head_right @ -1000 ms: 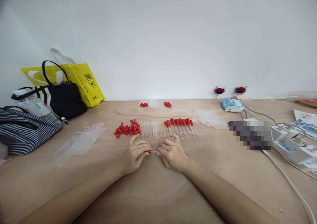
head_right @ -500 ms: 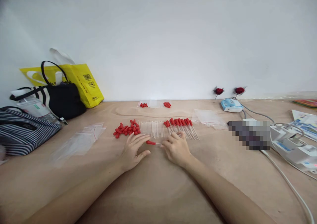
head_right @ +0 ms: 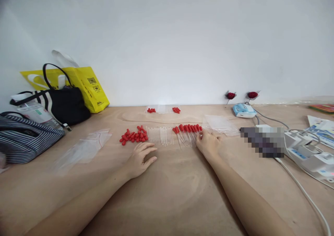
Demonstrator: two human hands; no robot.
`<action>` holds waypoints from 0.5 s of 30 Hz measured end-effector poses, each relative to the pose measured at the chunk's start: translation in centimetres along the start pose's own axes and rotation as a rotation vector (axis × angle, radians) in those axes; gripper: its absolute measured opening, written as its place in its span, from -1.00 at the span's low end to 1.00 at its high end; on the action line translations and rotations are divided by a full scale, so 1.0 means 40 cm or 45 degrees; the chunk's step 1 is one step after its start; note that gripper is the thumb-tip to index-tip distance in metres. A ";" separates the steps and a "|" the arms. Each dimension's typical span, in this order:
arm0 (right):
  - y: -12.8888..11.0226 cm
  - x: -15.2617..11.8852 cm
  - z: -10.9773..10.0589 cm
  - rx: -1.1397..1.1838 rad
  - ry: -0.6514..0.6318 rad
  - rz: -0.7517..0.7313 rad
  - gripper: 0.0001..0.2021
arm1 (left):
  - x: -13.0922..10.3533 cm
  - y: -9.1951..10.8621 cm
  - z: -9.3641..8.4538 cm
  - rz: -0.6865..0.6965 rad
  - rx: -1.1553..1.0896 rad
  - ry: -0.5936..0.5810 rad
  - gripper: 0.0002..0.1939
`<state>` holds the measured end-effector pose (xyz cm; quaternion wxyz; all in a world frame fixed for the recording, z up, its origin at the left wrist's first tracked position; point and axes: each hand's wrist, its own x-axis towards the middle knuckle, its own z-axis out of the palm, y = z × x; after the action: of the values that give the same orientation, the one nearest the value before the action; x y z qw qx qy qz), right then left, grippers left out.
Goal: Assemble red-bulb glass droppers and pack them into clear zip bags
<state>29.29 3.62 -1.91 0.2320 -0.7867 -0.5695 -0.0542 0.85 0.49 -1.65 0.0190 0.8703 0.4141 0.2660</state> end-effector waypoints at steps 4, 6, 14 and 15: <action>0.001 0.003 0.000 -0.001 -0.032 0.043 -0.72 | 0.001 0.000 0.000 0.002 -0.010 -0.019 -0.81; 0.002 0.006 0.001 0.005 -0.044 0.050 -0.72 | 0.002 0.000 0.000 0.013 -0.015 -0.014 -0.82; -0.005 0.010 0.005 -0.006 -0.002 0.044 -0.72 | 0.000 0.000 0.002 -0.028 -0.014 -0.044 -0.82; -0.006 0.010 0.005 -0.005 0.025 0.041 -0.72 | -0.001 0.002 0.002 -0.038 -0.010 -0.046 -0.82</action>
<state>29.15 4.11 -1.88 0.2369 -0.7958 -0.5541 -0.0594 0.92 0.42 -1.74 0.0338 0.8685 0.4257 0.2516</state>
